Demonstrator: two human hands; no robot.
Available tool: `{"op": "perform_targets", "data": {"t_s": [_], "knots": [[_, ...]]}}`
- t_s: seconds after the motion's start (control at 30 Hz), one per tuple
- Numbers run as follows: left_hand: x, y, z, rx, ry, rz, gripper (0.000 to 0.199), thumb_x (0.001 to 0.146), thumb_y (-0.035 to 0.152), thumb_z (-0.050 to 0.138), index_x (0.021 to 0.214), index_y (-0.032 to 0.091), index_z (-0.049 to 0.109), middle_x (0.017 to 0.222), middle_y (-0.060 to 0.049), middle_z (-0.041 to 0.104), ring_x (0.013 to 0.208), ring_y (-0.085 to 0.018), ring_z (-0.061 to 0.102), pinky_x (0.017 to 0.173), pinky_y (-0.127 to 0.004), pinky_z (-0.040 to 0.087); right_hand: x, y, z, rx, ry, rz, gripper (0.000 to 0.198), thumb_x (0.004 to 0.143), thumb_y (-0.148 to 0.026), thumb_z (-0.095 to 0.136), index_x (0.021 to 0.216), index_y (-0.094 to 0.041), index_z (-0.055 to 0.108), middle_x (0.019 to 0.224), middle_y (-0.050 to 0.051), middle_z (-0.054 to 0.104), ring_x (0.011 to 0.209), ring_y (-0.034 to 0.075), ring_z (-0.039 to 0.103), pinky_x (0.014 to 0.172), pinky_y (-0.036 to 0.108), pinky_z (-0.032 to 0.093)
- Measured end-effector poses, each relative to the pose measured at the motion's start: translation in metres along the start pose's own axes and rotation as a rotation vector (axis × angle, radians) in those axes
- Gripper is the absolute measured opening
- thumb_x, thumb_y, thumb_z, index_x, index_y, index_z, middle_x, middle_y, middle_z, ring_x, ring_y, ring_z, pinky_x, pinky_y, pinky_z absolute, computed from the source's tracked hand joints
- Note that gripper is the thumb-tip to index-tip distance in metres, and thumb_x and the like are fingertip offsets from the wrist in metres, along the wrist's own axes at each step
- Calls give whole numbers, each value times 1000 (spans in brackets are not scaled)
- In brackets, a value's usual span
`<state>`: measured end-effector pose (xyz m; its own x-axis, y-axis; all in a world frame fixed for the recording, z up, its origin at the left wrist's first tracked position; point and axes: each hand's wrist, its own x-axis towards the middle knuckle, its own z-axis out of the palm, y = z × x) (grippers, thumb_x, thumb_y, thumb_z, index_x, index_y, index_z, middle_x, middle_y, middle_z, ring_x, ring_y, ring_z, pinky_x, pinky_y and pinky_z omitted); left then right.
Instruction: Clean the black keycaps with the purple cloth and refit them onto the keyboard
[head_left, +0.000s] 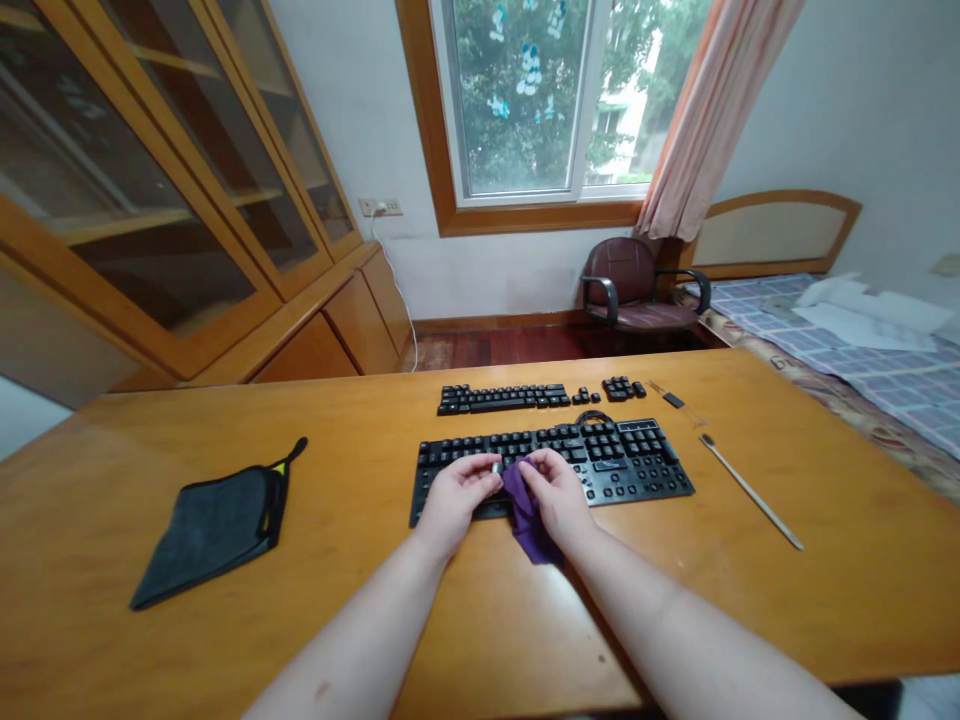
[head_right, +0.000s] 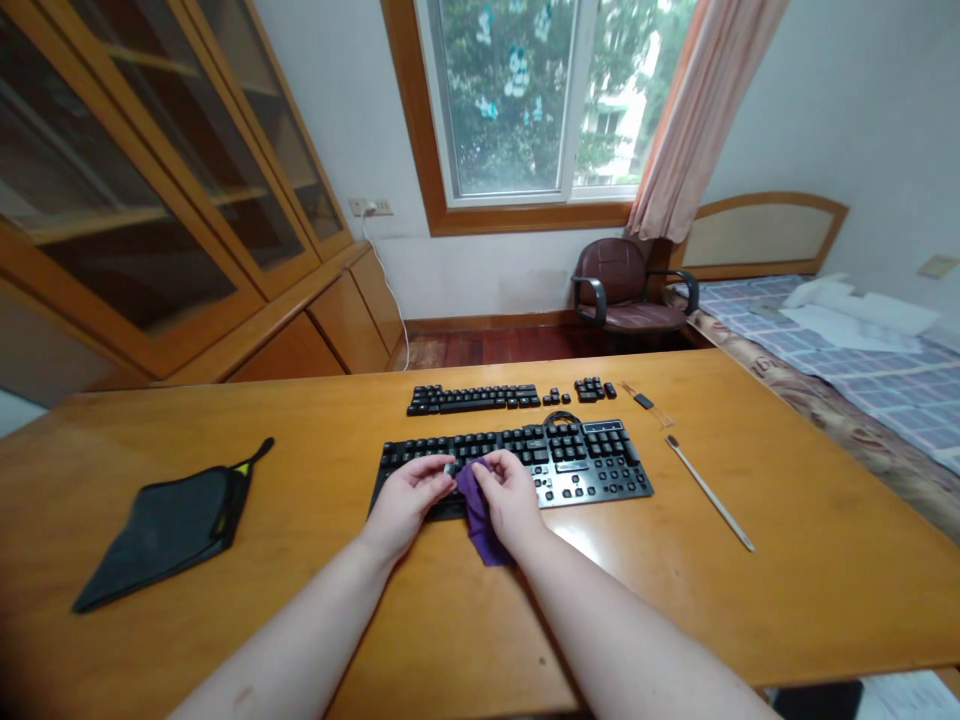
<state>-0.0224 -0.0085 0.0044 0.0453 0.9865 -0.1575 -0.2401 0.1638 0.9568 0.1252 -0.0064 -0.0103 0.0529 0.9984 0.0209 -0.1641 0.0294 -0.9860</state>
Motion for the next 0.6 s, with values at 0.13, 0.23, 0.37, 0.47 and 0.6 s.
{"op": "perform_targets", "data": {"t_s": [0.13,0.23,0.37,0.47,0.6], "knots": [[-1,-2,4,22,-46,28,32,61,27,75,90,15,69,81,-4,67,73,-13,62,75,-28,50,0,-3,-1,-13,4,14,23,72,-40,64,75,-18,58,61,-2,56,55,12,50,52,24,39],[-4,-3,8,91,-91,51,29,62,26,75,88,15,70,79,-3,67,70,-13,60,72,-26,49,-1,-5,-2,-7,-38,18,23,72,-40,65,78,-18,62,67,0,62,61,14,55,57,25,43],[-5,-3,10,88,-74,53,28,63,23,74,89,15,67,78,-3,67,68,-11,59,70,-24,49,-2,-7,-4,3,-90,12,21,71,-37,66,81,-18,67,80,4,68,74,18,61,70,29,48],[-4,-2,9,67,-25,66,26,62,23,73,86,15,65,76,-1,66,67,-10,58,69,-23,48,-2,-9,-5,-8,-120,9,23,69,-34,69,87,-19,70,88,6,70,82,20,63,78,34,48],[-3,-1,8,75,6,85,24,62,23,73,82,15,64,76,-1,65,69,-11,59,70,-24,48,-2,-8,-5,-50,-138,-13,25,69,-33,69,90,-19,71,91,7,70,86,22,64,82,37,48]]}}
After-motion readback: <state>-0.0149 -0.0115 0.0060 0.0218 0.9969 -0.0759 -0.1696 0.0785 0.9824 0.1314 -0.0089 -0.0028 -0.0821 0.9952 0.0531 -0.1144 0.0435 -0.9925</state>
